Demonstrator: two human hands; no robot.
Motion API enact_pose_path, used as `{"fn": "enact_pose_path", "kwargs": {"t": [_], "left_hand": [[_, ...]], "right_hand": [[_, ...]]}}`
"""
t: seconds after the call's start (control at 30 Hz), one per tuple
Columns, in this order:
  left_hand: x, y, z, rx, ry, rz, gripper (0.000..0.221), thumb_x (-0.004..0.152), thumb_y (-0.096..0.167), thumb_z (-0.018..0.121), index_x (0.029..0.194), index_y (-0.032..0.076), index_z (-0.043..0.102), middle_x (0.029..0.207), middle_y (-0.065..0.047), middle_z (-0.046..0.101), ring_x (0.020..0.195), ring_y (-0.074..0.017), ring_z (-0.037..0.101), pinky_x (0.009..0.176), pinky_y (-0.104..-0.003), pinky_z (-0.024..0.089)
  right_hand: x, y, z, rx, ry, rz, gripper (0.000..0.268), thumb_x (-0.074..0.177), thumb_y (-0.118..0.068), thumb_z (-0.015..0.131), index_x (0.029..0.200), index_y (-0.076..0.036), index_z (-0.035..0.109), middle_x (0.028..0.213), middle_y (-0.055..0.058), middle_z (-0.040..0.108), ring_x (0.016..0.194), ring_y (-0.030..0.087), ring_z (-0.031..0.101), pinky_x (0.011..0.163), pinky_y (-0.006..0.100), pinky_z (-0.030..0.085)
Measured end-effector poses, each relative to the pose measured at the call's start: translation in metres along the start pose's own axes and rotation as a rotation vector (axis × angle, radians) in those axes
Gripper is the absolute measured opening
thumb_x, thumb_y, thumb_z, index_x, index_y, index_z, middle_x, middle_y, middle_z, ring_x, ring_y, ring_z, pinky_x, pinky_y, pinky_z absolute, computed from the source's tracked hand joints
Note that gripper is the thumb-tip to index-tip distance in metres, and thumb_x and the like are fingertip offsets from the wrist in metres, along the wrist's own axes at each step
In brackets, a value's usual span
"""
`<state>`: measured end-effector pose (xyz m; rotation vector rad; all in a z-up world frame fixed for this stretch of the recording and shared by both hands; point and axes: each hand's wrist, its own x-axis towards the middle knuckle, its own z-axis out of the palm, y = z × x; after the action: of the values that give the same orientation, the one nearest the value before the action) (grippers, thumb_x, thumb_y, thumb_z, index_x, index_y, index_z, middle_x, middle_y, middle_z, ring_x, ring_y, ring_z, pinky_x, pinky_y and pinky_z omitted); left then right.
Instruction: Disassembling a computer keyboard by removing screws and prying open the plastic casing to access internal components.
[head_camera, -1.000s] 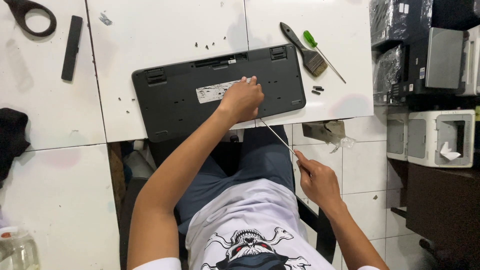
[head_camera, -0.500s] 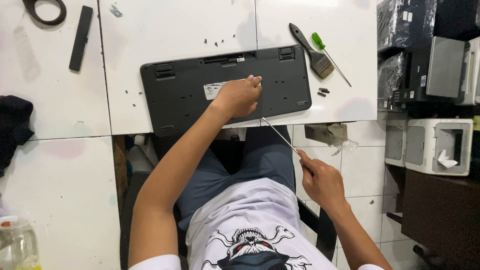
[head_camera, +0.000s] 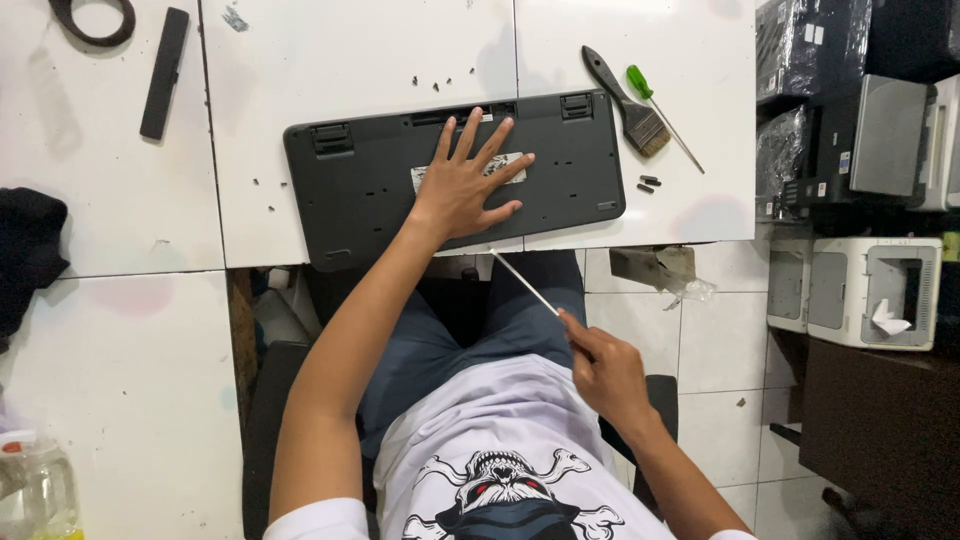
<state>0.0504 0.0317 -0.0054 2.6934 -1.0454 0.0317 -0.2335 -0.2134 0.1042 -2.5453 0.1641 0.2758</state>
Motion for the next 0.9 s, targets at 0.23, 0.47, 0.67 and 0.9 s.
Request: {"fn": "enact_pose_path", "kwargs": {"t": [0.23, 0.47, 0.67, 0.9], "left_hand": [[0.0, -0.005, 0.01, 0.011, 0.067, 0.033, 0.079, 0.115, 0.082, 0.05, 0.187, 0.055, 0.035, 0.201, -0.005, 0.021, 0.182, -0.0512, 0.013, 0.144, -0.077, 0.011], [-0.001, -0.004, 0.01, -0.003, 0.085, 0.045, 0.077, 0.116, 0.08, 0.051, 0.187, 0.053, 0.036, 0.2, -0.006, 0.022, 0.181, -0.0515, 0.015, 0.143, -0.079, 0.013], [-0.001, -0.006, 0.009, -0.008, 0.099, 0.041, 0.077, 0.115, 0.081, 0.052, 0.186, 0.053, 0.041, 0.2, -0.006, 0.026, 0.181, -0.0516, 0.018, 0.143, -0.079, 0.013], [0.0, -0.006, 0.01, -0.013, 0.105, 0.049, 0.078, 0.115, 0.081, 0.054, 0.186, 0.052, 0.041, 0.199, -0.007, 0.026, 0.18, -0.0525, 0.018, 0.142, -0.079, 0.014]], "right_hand": [[-0.017, -0.004, 0.024, 0.132, 0.026, 0.09, 0.053, 0.104, 0.006, 0.067, 0.152, -0.008, 0.084, 0.094, 0.025, 0.091, 0.08, 0.039, 0.087, 0.068, 0.043, 0.068], [-0.023, -0.003, -0.007, 0.051, 0.078, 0.157, 0.048, 0.109, 0.001, 0.069, 0.153, -0.009, 0.084, 0.094, 0.025, 0.09, 0.081, 0.039, 0.087, 0.064, 0.045, 0.065], [-0.012, -0.002, -0.004, 0.069, 0.073, 0.145, 0.047, 0.108, 0.004, 0.069, 0.151, -0.005, 0.084, 0.092, 0.025, 0.09, 0.076, 0.038, 0.086, 0.061, 0.043, 0.061], [-0.01, -0.003, 0.009, 0.074, 0.093, 0.125, 0.047, 0.108, 0.004, 0.069, 0.151, -0.007, 0.084, 0.09, 0.024, 0.089, 0.074, 0.037, 0.085, 0.058, 0.041, 0.06]]}}
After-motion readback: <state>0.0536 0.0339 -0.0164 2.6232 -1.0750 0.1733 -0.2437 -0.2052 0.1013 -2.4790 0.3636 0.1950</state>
